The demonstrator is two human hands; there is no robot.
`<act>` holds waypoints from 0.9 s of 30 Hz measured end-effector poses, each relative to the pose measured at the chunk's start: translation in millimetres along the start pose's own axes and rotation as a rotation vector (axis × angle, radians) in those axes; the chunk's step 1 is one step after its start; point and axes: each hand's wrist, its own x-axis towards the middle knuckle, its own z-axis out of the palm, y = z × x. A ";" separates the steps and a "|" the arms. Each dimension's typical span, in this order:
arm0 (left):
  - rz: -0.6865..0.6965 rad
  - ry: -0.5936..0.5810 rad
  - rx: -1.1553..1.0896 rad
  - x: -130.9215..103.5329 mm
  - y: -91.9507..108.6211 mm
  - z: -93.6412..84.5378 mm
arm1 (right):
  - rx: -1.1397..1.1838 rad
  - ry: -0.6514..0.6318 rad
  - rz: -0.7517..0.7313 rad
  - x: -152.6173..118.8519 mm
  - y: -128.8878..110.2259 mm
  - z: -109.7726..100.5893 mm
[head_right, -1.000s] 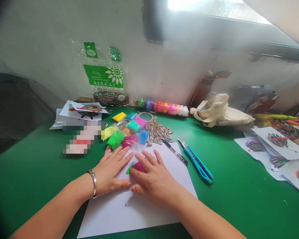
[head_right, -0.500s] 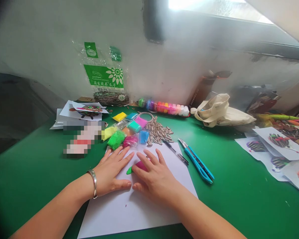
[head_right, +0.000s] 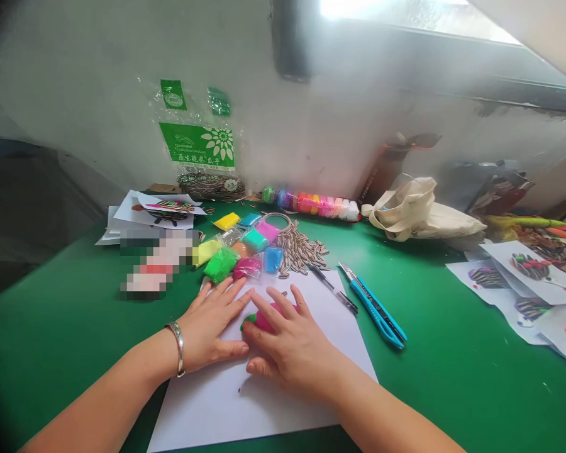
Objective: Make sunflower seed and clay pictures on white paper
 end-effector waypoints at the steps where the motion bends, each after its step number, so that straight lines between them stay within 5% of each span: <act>1: 0.002 -0.002 0.001 0.2 -0.1 0.2 | 0.009 -0.010 0.003 0.0 -0.5 -0.9; 27: 0.003 0.004 -0.005 -1.2 -0.3 -0.3 | -0.097 0.028 -0.035 -7.9 15.2 3.6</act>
